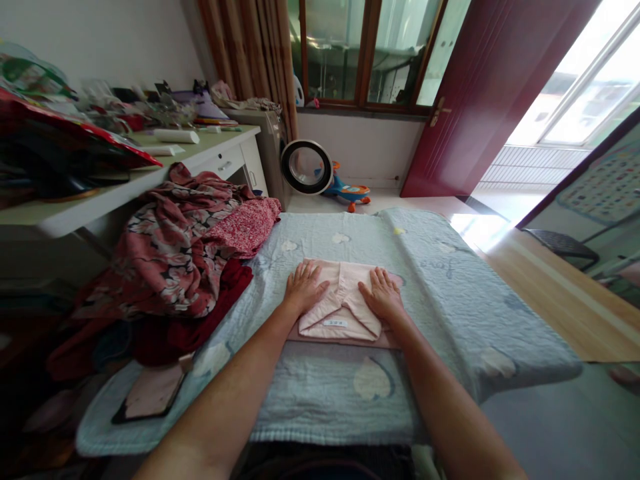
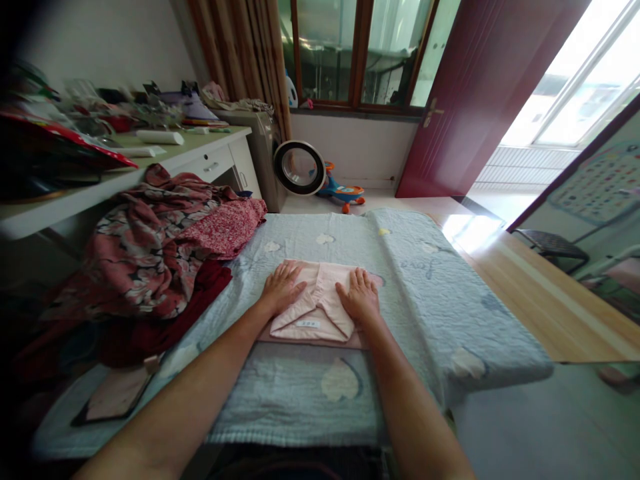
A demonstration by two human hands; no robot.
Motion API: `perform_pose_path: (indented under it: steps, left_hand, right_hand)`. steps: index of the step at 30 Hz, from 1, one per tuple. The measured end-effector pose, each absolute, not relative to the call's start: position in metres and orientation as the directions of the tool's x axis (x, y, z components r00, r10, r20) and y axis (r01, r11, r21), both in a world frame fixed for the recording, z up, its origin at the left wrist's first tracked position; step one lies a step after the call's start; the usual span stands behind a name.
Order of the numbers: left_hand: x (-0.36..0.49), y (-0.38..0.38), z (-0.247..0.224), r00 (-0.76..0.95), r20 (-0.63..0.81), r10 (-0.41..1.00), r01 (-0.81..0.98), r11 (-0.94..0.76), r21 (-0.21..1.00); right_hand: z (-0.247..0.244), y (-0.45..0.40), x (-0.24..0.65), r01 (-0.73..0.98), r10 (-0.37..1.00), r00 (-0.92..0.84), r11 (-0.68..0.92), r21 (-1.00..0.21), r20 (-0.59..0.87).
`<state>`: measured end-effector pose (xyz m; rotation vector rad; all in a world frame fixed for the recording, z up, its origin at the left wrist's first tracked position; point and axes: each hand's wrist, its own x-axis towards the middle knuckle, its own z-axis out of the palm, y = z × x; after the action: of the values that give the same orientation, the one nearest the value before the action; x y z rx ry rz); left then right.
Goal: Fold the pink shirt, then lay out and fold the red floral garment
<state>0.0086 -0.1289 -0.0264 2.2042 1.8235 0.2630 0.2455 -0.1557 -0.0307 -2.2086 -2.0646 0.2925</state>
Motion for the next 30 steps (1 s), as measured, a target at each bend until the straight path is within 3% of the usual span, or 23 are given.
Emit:
perform_pose_path:
  steps: [5,9,12,15,17,20,26,30]
  left_hand:
    - [-0.012,-0.147,-0.018,0.084,0.039,0.996,0.9,-0.093,0.426]
    - [-0.029,-0.155,-0.014,-0.061,0.024,0.998,0.781,0.033,0.623]
    - [-0.037,-0.156,-0.011,-0.155,-0.136,0.979,0.567,0.201,0.799]
    - [-0.039,-0.157,-0.005,-0.092,-0.339,0.936,0.329,0.349,0.877]
    - [-0.037,-0.16,0.0,0.031,-0.452,0.891,0.222,0.435,0.873]
    - [-0.033,-0.163,0.005,0.098,-0.499,0.861,0.164,0.48,0.862]
    - [-0.025,-0.171,0.003,0.026,-0.415,0.91,0.114,0.409,0.905]
    - [-0.023,-0.175,0.01,0.034,-0.339,0.94,0.067,0.336,0.939]
  right_hand:
    - [-0.03,-0.166,0.266,0.949,0.988,0.149,-0.132,-0.288,0.037]
    - [-0.025,-0.173,0.275,0.856,0.964,0.226,-0.128,-0.501,0.139]
    - [-0.021,-0.174,0.276,0.617,0.936,0.352,-0.239,-0.75,-0.009]
    - [-0.019,-0.172,0.278,0.333,0.909,0.362,-0.335,-0.881,-0.208]
    - [-0.018,-0.171,0.281,0.226,0.911,0.29,-0.364,-0.903,-0.294]
    - [-0.015,-0.169,0.284,0.131,0.908,0.159,-0.408,-0.904,-0.387]
    - [-0.004,-0.174,0.277,0.066,0.959,0.124,-0.264,-0.962,-0.254]
    - [0.006,-0.187,0.27,-0.055,0.948,0.131,-0.284,-0.957,-0.289]
